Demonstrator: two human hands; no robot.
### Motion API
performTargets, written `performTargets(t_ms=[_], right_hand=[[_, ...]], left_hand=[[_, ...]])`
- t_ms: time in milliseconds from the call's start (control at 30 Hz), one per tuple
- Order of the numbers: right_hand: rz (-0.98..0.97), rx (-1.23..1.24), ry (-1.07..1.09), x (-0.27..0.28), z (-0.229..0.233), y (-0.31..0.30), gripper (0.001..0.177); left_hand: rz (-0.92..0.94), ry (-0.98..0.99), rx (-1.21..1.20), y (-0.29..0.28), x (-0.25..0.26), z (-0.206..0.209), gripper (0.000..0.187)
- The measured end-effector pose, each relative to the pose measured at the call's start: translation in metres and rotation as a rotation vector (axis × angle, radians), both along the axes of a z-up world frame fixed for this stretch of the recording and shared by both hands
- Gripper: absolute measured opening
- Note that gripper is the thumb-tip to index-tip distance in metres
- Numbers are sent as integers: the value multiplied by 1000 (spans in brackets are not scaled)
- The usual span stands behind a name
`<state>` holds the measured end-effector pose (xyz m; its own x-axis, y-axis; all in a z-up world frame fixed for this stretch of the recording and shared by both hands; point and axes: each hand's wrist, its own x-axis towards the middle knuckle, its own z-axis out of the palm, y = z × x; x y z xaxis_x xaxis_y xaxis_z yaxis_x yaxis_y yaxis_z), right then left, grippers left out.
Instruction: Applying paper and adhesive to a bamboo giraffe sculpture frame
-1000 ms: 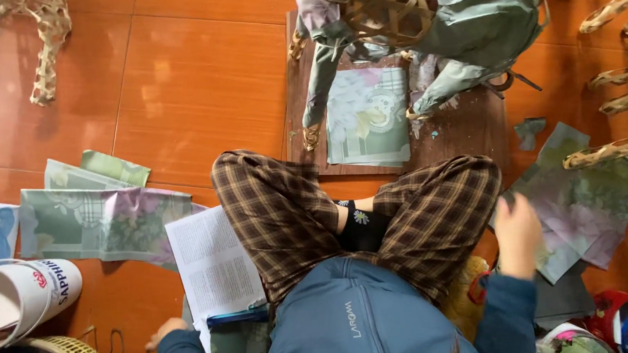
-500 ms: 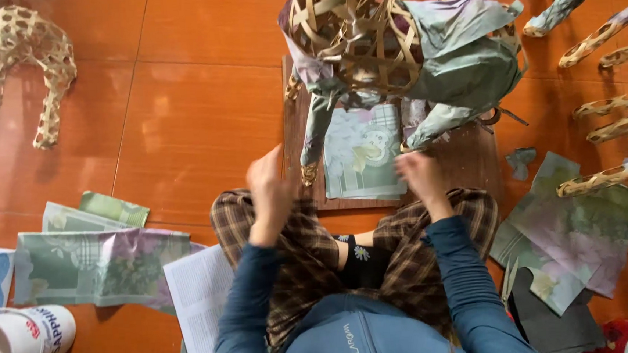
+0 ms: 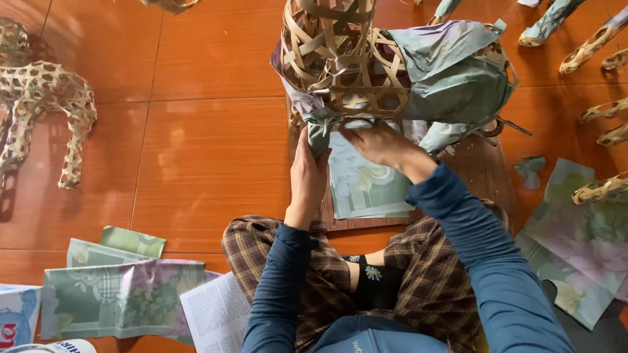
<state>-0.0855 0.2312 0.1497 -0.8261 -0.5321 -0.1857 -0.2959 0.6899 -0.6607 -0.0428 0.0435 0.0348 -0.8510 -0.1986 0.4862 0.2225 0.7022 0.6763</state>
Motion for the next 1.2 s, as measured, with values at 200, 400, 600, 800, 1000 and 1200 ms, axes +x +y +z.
performTargets(t_ms=[200,400,600,800,1000,1200], right_hand=[[-48,-173,154,13,20,6,46],[-23,-509,565,35,29,19,26],[-390,-680,446,104,1,68,28],[-680,-377,377,185,-111,165,23],[-1043,20,477,283,-234,246,15],[-1298,289,-27,362,-280,285,25]], left_hand=[[-10,13,-16,-2,0,3,73],[-31,-31,50,-2,2,0,73],[-119,6,146,-2,19,35,92],[-180,-127,1061,-59,39,-109,79],[-249,-615,81,-21,129,-121,34],[-731,-1055,-234,-20,145,-149,52]])
